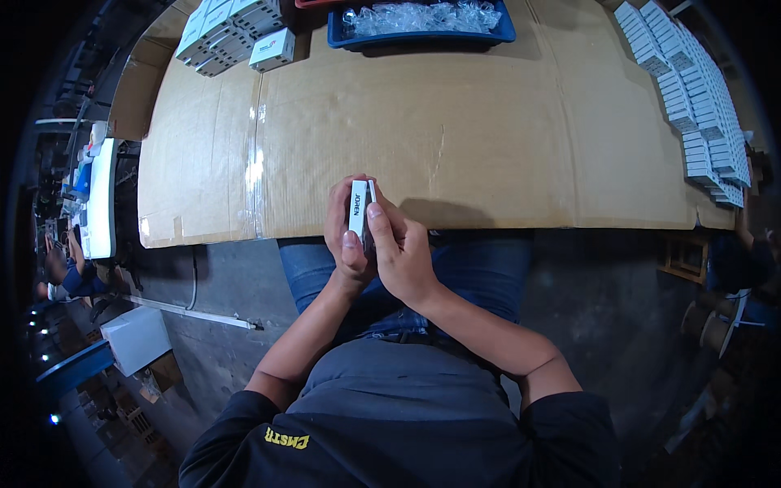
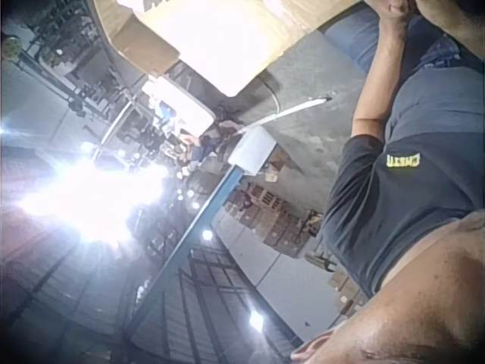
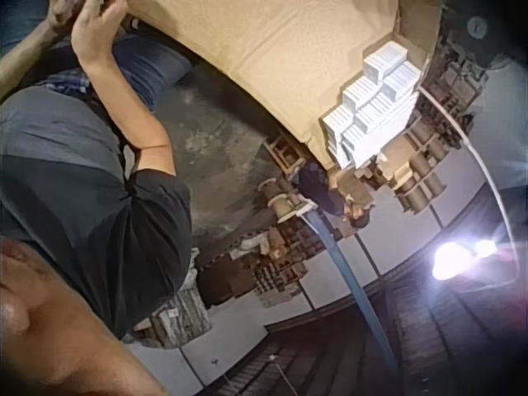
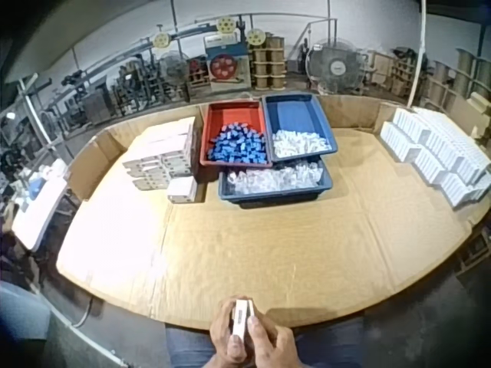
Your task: Assembling an electronic component with small parts and packaging it into a white box.
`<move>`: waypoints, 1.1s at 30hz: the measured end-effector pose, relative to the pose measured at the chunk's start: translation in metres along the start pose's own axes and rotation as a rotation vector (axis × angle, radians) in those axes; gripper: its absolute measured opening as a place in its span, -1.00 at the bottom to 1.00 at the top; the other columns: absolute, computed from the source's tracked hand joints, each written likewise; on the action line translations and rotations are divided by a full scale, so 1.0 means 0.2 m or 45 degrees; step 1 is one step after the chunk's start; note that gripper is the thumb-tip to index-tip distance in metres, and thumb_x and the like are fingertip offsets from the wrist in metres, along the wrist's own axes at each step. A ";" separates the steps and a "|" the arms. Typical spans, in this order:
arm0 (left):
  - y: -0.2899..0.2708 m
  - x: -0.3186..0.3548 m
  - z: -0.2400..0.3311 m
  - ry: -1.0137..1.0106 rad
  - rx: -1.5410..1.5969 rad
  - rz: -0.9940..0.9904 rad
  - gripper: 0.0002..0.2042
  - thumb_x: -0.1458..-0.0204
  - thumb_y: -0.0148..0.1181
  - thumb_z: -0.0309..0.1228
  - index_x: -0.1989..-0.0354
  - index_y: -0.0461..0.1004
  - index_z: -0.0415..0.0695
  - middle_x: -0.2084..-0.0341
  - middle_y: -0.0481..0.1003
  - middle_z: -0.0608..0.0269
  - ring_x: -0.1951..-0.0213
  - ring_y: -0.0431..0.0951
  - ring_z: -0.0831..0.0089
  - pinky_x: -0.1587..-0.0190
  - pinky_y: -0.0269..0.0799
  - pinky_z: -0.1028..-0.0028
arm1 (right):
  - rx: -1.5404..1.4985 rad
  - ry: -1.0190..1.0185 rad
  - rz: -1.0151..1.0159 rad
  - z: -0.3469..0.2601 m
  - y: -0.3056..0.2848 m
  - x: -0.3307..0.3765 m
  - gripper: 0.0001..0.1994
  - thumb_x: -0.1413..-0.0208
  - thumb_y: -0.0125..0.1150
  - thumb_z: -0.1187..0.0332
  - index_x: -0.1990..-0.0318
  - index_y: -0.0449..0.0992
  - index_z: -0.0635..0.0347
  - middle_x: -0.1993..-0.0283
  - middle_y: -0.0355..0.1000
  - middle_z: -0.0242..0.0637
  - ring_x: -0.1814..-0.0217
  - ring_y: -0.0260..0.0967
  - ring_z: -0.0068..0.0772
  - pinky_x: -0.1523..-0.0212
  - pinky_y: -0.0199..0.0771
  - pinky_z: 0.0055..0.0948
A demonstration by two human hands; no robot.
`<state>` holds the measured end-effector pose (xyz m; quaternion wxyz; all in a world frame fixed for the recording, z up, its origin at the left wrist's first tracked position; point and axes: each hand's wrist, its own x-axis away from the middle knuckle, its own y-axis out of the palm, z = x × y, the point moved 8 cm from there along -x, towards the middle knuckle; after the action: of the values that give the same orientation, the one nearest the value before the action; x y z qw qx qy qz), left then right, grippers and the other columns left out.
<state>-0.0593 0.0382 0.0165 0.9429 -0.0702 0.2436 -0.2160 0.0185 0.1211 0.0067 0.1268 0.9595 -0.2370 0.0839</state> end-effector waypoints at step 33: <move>0.16 0.14 -0.07 -1.257 1.194 -0.074 -0.38 -0.41 -0.25 0.22 -0.20 0.36 -0.12 0.12 0.49 0.27 0.17 0.52 0.58 0.22 0.53 0.55 | 0.823 -1.194 -0.236 -0.24 -0.02 -0.11 -0.21 -0.38 -0.01 -0.16 -0.37 0.30 0.53 -0.40 0.28 0.31 -0.45 0.27 0.32 -0.42 0.32 0.03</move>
<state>-0.0324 0.0543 -0.0149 0.8682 0.2489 -0.3364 -0.2666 -0.0041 0.1471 0.0478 -0.2848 0.9008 -0.1451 -0.2938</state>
